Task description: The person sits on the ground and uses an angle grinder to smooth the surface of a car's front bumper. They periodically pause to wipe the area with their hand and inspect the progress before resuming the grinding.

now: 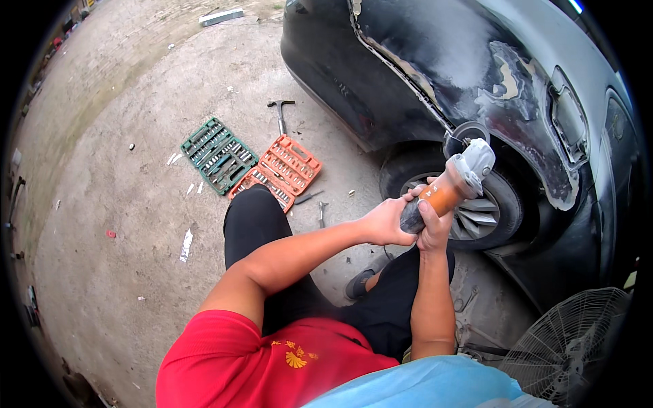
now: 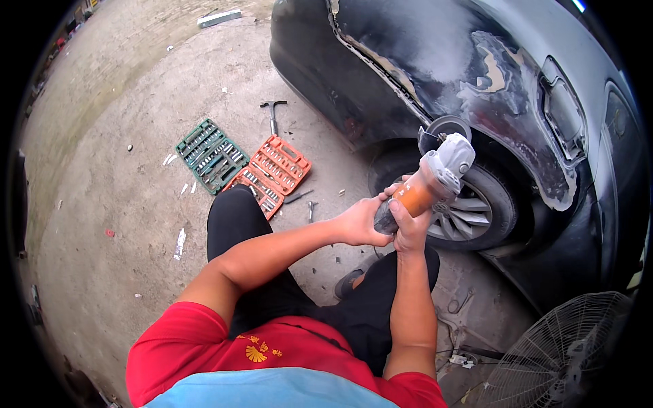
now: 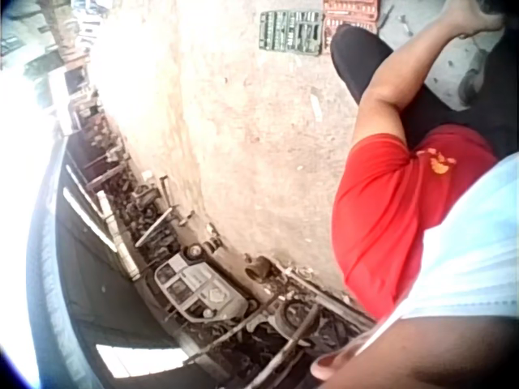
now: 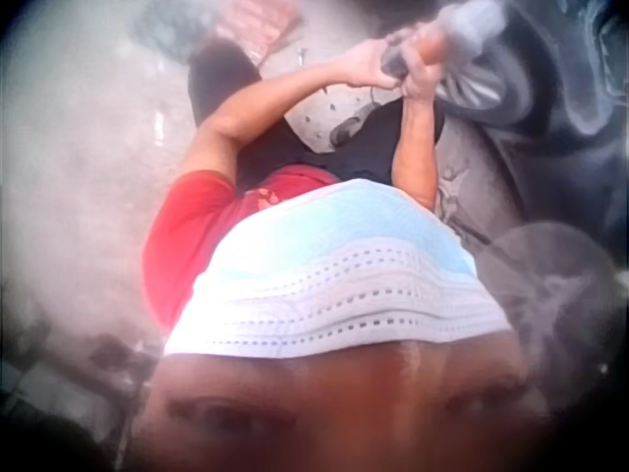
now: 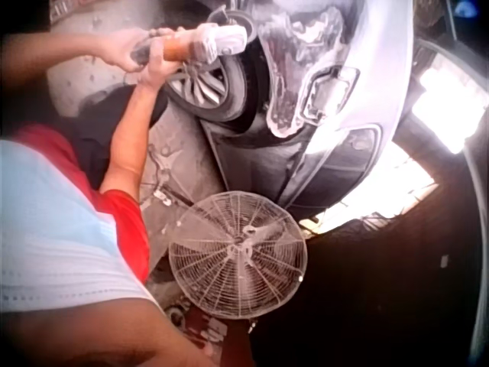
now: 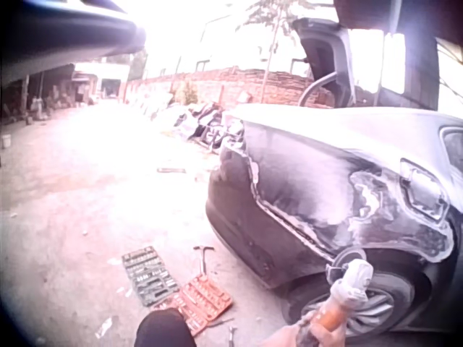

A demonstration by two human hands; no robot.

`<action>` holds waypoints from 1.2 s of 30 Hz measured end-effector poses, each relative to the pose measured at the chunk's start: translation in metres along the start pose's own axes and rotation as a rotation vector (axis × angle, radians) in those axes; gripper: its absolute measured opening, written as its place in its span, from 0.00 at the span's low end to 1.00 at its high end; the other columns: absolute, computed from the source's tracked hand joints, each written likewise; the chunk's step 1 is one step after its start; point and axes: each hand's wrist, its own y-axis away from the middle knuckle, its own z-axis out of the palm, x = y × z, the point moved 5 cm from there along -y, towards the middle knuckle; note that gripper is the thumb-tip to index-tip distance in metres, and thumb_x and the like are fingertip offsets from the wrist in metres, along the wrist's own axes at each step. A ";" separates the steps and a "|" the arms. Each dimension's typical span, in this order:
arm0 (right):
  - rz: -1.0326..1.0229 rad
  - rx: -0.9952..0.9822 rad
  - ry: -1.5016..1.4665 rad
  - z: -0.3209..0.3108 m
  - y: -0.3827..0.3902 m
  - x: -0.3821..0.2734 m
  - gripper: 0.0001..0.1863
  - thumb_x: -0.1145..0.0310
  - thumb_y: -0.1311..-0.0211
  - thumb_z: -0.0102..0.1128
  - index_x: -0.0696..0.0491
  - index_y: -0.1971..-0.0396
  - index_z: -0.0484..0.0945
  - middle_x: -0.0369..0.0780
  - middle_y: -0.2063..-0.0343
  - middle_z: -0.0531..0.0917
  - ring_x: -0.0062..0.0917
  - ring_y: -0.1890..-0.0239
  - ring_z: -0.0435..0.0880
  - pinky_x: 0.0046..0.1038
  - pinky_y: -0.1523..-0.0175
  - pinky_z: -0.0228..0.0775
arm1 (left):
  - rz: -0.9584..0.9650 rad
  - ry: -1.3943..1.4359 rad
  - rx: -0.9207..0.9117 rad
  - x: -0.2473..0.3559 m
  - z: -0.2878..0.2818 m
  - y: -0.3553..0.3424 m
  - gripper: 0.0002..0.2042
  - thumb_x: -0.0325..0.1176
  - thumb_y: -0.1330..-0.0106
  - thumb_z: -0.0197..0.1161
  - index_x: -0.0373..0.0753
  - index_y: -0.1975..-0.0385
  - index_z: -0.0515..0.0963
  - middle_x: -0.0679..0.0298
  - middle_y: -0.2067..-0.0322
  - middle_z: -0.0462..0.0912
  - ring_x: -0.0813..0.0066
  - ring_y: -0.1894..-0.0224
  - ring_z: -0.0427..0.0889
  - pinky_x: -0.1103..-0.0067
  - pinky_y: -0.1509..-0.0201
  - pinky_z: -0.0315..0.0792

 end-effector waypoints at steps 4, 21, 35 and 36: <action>-0.043 0.049 0.044 -0.006 0.002 -0.001 0.35 0.70 0.36 0.75 0.58 0.32 0.69 0.46 0.53 0.87 0.34 0.51 0.89 0.41 0.36 0.83 | -0.008 -0.086 0.011 0.000 0.003 -0.004 0.39 0.44 0.47 0.81 0.22 0.41 0.77 0.42 0.56 0.92 0.48 0.49 0.94 0.64 0.43 0.84; -0.122 0.217 0.587 -0.040 0.009 -0.087 0.26 0.81 0.37 0.77 0.61 0.40 0.78 0.43 0.52 0.88 0.29 0.51 0.91 0.35 0.38 0.84 | 0.071 0.256 0.093 0.017 0.090 -0.057 0.38 0.41 0.44 0.84 0.30 0.35 0.77 0.42 0.48 0.92 0.44 0.43 0.93 0.60 0.37 0.83; 0.139 0.188 1.473 -0.026 -0.035 -0.176 0.27 0.66 0.42 0.83 0.60 0.46 0.82 0.39 0.57 0.90 0.23 0.56 0.87 0.31 0.45 0.80 | 0.178 0.866 -0.089 0.066 0.167 -0.118 0.33 0.36 0.45 0.84 0.30 0.40 0.78 0.53 0.51 0.91 0.65 0.47 0.91 0.68 0.42 0.84; 0.132 0.169 1.488 -0.023 -0.039 -0.178 0.27 0.66 0.42 0.83 0.60 0.46 0.82 0.40 0.57 0.90 0.23 0.56 0.87 0.31 0.44 0.80 | 0.200 0.886 -0.080 0.070 0.163 -0.118 0.30 0.34 0.44 0.84 0.30 0.42 0.80 0.55 0.51 0.91 0.69 0.49 0.91 0.69 0.44 0.84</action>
